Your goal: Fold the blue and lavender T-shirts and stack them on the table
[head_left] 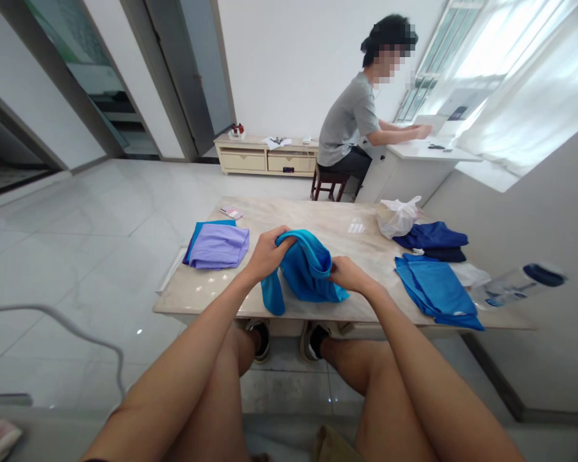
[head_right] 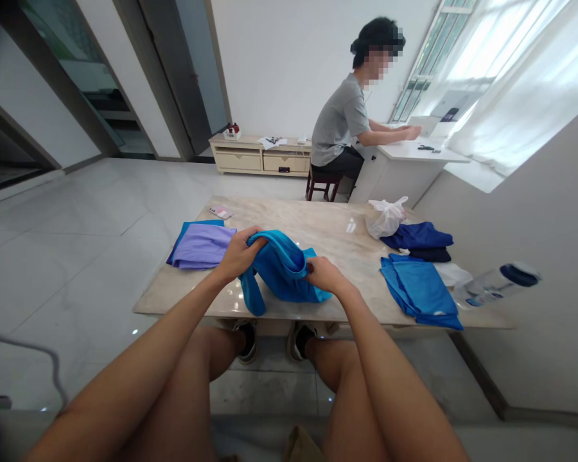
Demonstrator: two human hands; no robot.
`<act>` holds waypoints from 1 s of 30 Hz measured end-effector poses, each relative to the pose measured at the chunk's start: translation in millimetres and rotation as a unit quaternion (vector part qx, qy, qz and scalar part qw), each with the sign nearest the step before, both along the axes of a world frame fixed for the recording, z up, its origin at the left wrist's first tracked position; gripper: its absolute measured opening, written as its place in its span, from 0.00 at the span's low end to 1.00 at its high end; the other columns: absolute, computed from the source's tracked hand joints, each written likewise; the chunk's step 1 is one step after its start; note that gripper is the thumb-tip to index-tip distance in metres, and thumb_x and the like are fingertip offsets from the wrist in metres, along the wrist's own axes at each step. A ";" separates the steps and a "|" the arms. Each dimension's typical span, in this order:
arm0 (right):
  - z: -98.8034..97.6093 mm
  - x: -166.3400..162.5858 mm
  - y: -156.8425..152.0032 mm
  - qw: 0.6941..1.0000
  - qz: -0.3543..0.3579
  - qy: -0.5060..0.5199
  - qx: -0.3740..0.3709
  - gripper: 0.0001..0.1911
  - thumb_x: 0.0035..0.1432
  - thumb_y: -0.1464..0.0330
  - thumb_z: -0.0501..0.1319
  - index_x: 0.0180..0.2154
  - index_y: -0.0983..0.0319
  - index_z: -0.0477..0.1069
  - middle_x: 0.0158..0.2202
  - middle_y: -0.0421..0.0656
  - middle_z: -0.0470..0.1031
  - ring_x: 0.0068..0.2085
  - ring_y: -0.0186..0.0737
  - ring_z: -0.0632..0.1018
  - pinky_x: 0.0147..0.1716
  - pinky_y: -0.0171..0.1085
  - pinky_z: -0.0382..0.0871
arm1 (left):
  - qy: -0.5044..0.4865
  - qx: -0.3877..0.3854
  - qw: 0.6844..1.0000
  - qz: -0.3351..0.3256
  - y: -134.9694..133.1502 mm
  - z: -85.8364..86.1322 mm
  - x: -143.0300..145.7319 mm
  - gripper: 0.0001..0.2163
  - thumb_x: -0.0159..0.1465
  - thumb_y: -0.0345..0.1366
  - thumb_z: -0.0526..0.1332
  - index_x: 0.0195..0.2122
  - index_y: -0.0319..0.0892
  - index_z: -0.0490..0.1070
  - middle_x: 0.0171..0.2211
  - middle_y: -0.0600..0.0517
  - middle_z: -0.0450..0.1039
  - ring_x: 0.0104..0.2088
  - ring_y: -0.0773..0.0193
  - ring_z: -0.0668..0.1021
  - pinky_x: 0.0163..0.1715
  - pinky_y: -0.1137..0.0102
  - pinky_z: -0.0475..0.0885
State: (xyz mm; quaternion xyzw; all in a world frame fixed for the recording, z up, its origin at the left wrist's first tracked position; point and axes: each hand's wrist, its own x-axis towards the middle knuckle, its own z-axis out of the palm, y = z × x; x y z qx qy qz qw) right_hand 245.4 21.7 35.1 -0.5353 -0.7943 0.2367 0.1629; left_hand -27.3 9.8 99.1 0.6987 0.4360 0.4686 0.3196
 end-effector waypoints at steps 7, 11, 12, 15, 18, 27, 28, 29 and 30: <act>16.0 15.1 20.0 0.964 -0.169 0.092 0.183 0.13 0.58 0.72 0.54 0.33 0.59 0.78 0.35 0.47 0.83 0.38 0.47 0.78 0.42 0.39 0.69 | 0.273 -0.091 0.957 -0.027 10.5 -34.0 -39.2 0.18 0.48 0.52 0.79 0.36 0.50 0.82 0.31 0.50 0.81 0.35 0.51 0.80 0.33 0.67 0.66; 10.1 24.4 24.5 0.930 -0.246 0.182 0.203 0.13 0.58 0.67 0.55 0.36 0.59 0.79 0.36 0.47 0.82 0.39 0.48 0.77 0.42 0.40 0.71 | 0.314 -0.124 0.941 -0.004 24.5 -62.9 -53.4 0.12 0.47 0.45 0.77 0.22 0.49 0.77 0.22 0.50 0.76 0.28 0.53 0.78 0.29 0.67 0.63; 7.4 25.4 26.9 0.923 -0.265 0.201 0.195 0.12 0.59 0.65 0.55 0.34 0.59 0.77 0.33 0.46 0.80 0.37 0.47 0.76 0.40 0.40 0.70 | 0.299 -0.146 0.943 -0.002 27.8 -67.8 -54.2 0.13 0.47 0.46 0.77 0.19 0.49 0.75 0.19 0.51 0.72 0.26 0.55 0.76 0.29 0.67 0.63; 2.8 29.6 33.0 0.902 -0.324 0.251 0.137 0.12 0.60 0.59 0.57 0.27 0.57 0.70 0.25 0.41 0.73 0.34 0.44 0.72 0.35 0.38 0.69 | 0.162 -0.228 0.960 0.008 35.9 -73.7 -54.0 0.13 0.47 0.48 0.77 0.20 0.47 0.78 0.17 0.53 0.71 0.27 0.56 0.76 0.29 0.67 0.66; 8.6 43.4 27.0 0.901 -0.330 0.280 0.017 0.16 0.61 0.54 0.61 0.27 0.57 0.71 0.24 0.40 0.73 0.34 0.46 0.75 0.34 0.40 0.72 | -0.041 -0.286 0.957 0.038 38.7 -64.3 -59.4 0.15 0.49 0.48 0.77 0.33 0.45 0.84 0.27 0.50 0.82 0.33 0.54 0.80 0.32 0.67 0.74; 11.5 94.9 0.6 0.897 -0.253 0.350 -0.090 0.28 0.59 0.41 0.69 0.42 0.59 0.81 0.35 0.46 0.84 0.38 0.52 0.83 0.35 0.45 0.80 | -0.108 -0.286 0.952 0.023 21.9 -27.0 -77.5 0.20 0.58 0.53 0.77 0.41 0.41 0.84 0.37 0.42 0.85 0.37 0.48 0.84 0.37 0.60 0.80; 6.7 94.9 5.1 0.906 -0.264 0.326 -0.048 0.27 0.60 0.42 0.68 0.40 0.59 0.80 0.32 0.44 0.82 0.37 0.50 0.81 0.34 0.43 0.79 | -0.066 -0.260 0.962 0.058 23.8 -29.3 -74.0 0.18 0.58 0.51 0.76 0.39 0.41 0.84 0.37 0.44 0.85 0.37 0.49 0.83 0.37 0.61 0.79; 2.0 94.4 9.9 0.917 -0.266 0.297 -0.012 0.26 0.60 0.42 0.68 0.38 0.59 0.79 0.30 0.43 0.79 0.37 0.48 0.79 0.34 0.41 0.77 | -0.025 -0.228 0.969 0.093 26.3 -32.1 -70.7 0.16 0.59 0.50 0.76 0.37 0.41 0.83 0.36 0.45 0.84 0.38 0.50 0.83 0.37 0.63 0.78; -1.9 93.6 14.5 0.927 -0.263 0.267 0.017 0.25 0.61 0.43 0.67 0.36 0.59 0.77 0.29 0.41 0.77 0.36 0.47 0.78 0.34 0.40 0.75 | 0.010 -0.192 0.973 0.125 29.1 -34.9 -68.3 0.14 0.60 0.48 0.74 0.35 0.41 0.83 0.35 0.47 0.84 0.38 0.51 0.82 0.38 0.64 0.77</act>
